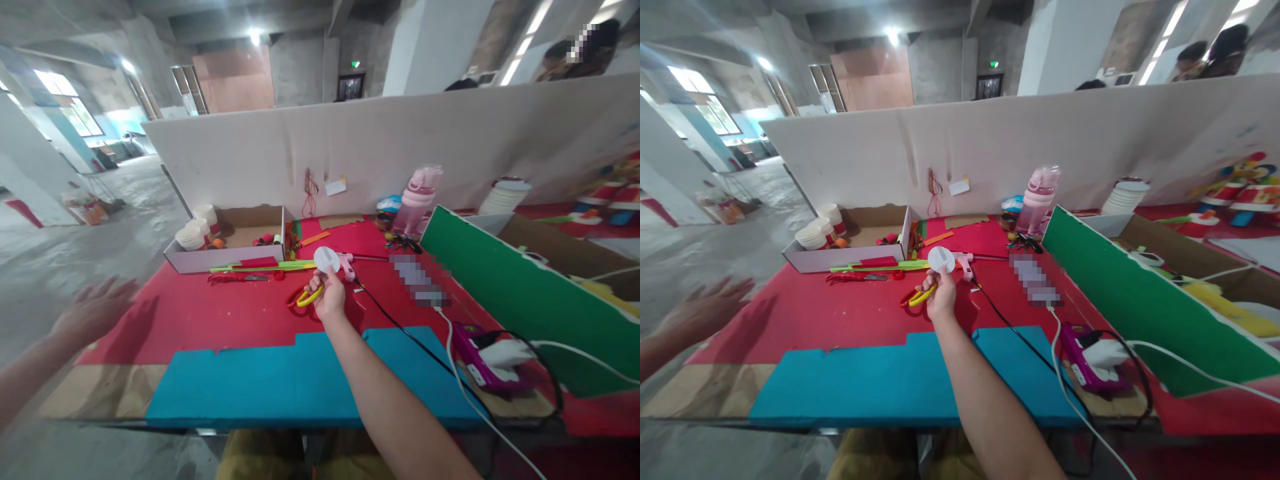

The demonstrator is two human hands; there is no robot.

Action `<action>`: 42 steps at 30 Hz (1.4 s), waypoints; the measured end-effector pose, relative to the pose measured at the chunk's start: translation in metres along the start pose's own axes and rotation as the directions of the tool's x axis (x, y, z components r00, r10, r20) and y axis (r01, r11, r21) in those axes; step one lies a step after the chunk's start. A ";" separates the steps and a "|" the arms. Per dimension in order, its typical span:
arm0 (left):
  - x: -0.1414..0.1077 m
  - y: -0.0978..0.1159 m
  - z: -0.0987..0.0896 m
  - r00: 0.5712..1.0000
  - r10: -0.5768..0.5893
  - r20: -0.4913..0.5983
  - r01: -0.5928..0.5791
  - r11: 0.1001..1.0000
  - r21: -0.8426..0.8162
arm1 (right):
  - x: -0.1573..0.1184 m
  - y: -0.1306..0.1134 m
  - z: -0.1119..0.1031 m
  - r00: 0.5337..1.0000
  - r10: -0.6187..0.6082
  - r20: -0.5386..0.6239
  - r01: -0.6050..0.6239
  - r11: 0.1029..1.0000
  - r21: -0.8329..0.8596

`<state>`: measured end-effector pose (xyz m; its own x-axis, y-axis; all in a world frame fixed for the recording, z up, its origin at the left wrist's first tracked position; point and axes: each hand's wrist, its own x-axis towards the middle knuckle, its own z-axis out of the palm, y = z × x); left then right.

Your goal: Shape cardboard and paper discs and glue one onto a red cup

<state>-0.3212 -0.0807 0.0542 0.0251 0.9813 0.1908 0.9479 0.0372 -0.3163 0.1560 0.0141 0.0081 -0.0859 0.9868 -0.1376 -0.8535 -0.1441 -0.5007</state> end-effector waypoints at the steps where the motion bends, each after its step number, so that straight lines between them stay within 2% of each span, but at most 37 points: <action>1: 0.005 0.017 -0.005 0.999 -0.010 -0.035 0.009 1.000 -0.016 | 0.000 0.000 0.000 1.000 0.003 0.001 -0.003 1.000 0.000; 2: 0.011 0.045 -0.010 0.998 0.046 -0.043 -0.049 0.997 -0.056 | 0.000 0.000 0.000 1.000 0.005 0.003 -0.005 1.000 -0.004; 4: 0.025 0.119 -0.018 0.985 0.164 -0.049 -0.169 0.973 -0.159 | 0.000 -0.001 -0.001 1.000 0.009 0.010 -0.009 1.000 -0.024; 6: 0.036 0.195 -0.023 0.961 0.269 -0.066 -0.277 0.927 -0.252 | -0.001 -0.001 -0.001 1.000 0.006 0.011 -0.006 0.999 -0.048; 7: 0.040 0.227 -0.023 0.942 0.328 -0.070 -0.334 0.896 -0.294 | -0.002 -0.001 -0.001 1.000 0.005 0.011 -0.005 0.998 -0.061; 9: 0.047 0.269 -0.021 0.926 0.369 -0.076 -0.371 0.858 -0.355 | -0.002 -0.002 -0.002 1.000 0.006 0.017 -0.005 0.997 -0.079; 11: 0.052 0.286 -0.017 0.931 0.357 -0.076 -0.358 0.851 -0.384 | -0.001 -0.001 -0.002 1.000 0.005 0.026 -0.002 0.997 -0.083; 13: 0.055 0.285 -0.015 0.933 0.348 -0.087 -0.354 0.852 -0.387 | 0.000 -0.001 -0.002 1.000 -0.001 0.030 0.003 0.997 -0.079; 16: 0.056 0.271 -0.021 0.917 0.368 -0.153 -0.398 0.839 -0.371 | 0.000 -0.001 -0.002 1.000 -0.004 0.020 0.005 0.997 -0.077; 19: 0.055 0.258 -0.027 0.925 0.321 -0.203 -0.376 0.851 -0.368 | 0.000 -0.001 -0.001 1.000 -0.006 0.007 0.007 0.996 -0.086; 21: 0.053 0.251 -0.024 0.929 0.326 -0.177 -0.370 0.844 -0.387 | -0.001 -0.001 -0.001 1.000 -0.006 0.000 0.006 0.996 -0.092; 24: 0.048 0.237 -0.011 0.911 0.402 -0.096 -0.404 0.817 -0.411 | -0.003 -0.001 -0.001 1.000 -0.003 -0.009 0.002 0.996 -0.091; 27: 0.041 0.227 -0.003 0.940 0.336 -0.065 -0.335 0.867 -0.370 | -0.003 -0.001 0.000 1.000 -0.005 -0.014 0.004 0.996 -0.090; 29: 0.037 0.229 -0.005 0.946 0.319 -0.056 -0.317 0.878 -0.358 | -0.003 -0.002 0.001 1.000 -0.004 -0.014 0.002 0.995 -0.098; 30: 0.035 0.234 -0.009 0.936 0.348 -0.049 -0.341 0.866 -0.366 | -0.003 -0.002 0.001 1.000 -0.003 -0.015 0.001 0.995 -0.103; 34: 0.034 0.260 -0.017 0.860 0.507 -0.063 -0.486 0.775 -0.404 | -0.004 -0.003 0.001 1.000 0.003 -0.025 -0.006 0.995 -0.099; 36: 0.032 0.256 -0.011 0.868 0.492 -0.062 -0.475 0.788 -0.392 | -0.005 -0.003 0.000 0.999 0.012 -0.032 -0.015 0.995 -0.097; 37: 0.029 0.245 -0.004 0.887 0.459 -0.052 -0.443 0.812 -0.380 | -0.005 -0.003 -0.001 0.999 0.016 -0.035 -0.019 0.995 -0.098; 39: 0.019 0.203 0.010 0.929 0.369 -0.024 -0.354 0.869 -0.345 | -0.004 -0.003 -0.002 0.999 0.020 -0.037 -0.023 0.995 -0.098; 42: -0.006 0.106 0.018 0.976 0.218 -0.001 -0.210 0.939 -0.271 | -0.003 -0.003 -0.003 0.999 0.027 -0.026 -0.029 0.996 -0.081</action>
<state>-0.2266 -0.0787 0.0029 0.2315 0.9656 0.1185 0.9712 -0.2223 -0.0857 0.1600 0.0117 0.0077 -0.0954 0.9803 -0.1728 -0.8061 -0.1779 -0.5644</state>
